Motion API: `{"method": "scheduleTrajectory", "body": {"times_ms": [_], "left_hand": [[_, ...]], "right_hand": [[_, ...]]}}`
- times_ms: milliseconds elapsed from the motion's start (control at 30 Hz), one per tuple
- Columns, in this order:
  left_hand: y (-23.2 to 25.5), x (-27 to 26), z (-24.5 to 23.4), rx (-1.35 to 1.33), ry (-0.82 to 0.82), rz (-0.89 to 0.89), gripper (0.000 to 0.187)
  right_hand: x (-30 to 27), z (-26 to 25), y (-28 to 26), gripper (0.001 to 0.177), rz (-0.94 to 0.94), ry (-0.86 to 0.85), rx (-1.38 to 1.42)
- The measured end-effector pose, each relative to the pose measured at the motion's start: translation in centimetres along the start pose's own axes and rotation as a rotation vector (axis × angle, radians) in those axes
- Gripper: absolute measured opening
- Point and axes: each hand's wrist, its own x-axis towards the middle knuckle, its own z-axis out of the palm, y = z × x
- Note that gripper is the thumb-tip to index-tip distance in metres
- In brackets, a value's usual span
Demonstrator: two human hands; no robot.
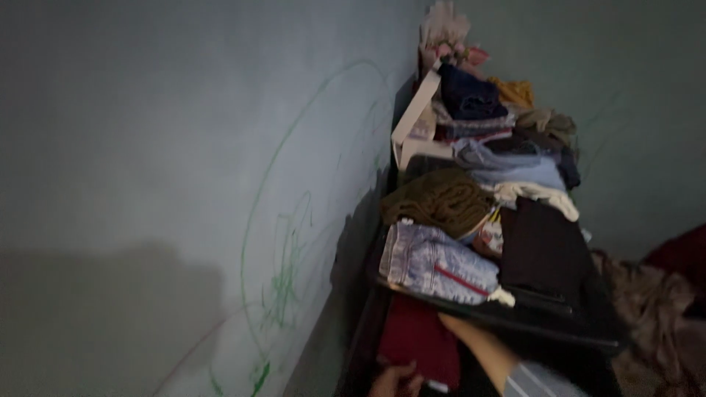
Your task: The person is folding various items of clothing and organizing them into a drawer.
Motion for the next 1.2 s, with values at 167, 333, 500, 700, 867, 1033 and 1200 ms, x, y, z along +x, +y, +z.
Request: {"method": "scheduleTrajectory", "body": {"times_ms": [167, 333, 500, 700, 867, 1033, 1200], "left_hand": [[17.4, -3.8, 0.2, -0.522, 0.280, -0.894, 0.054], [18.0, -4.1, 0.9, -0.372, 0.347, -0.857, 0.032], [16.9, -4.2, 0.1, -0.463, 0.223, -0.774, 0.045], [15.8, -3.6, 0.8, -0.442, 0.343, -0.765, 0.034], [13.5, -2.4, 0.7, -0.455, 0.291, -0.778, 0.036], [11.8, -1.0, 1.7, -0.410, 0.327, -0.734, 0.043], [10.0, -1.2, 2.3, -0.328, 0.481, -0.732, 0.044]], "right_hand": [[7.4, 0.2, 3.7, 0.047, -0.026, 0.157, -0.077], [11.2, -0.6, 6.7, 0.043, -0.052, 0.327, -0.164], [4.5, -2.4, 5.7, 0.041, 0.192, 0.347, -0.060], [0.9, -0.6, 8.7, 0.052, 0.585, 0.134, 0.689], [0.0, 0.1, 9.1, 0.043, 0.662, 0.112, 0.989], [1.7, 3.0, 12.3, 0.042, 0.515, 0.014, 0.990], [1.4, 5.6, 12.9, 0.032, 0.531, 0.157, 1.102]]}}
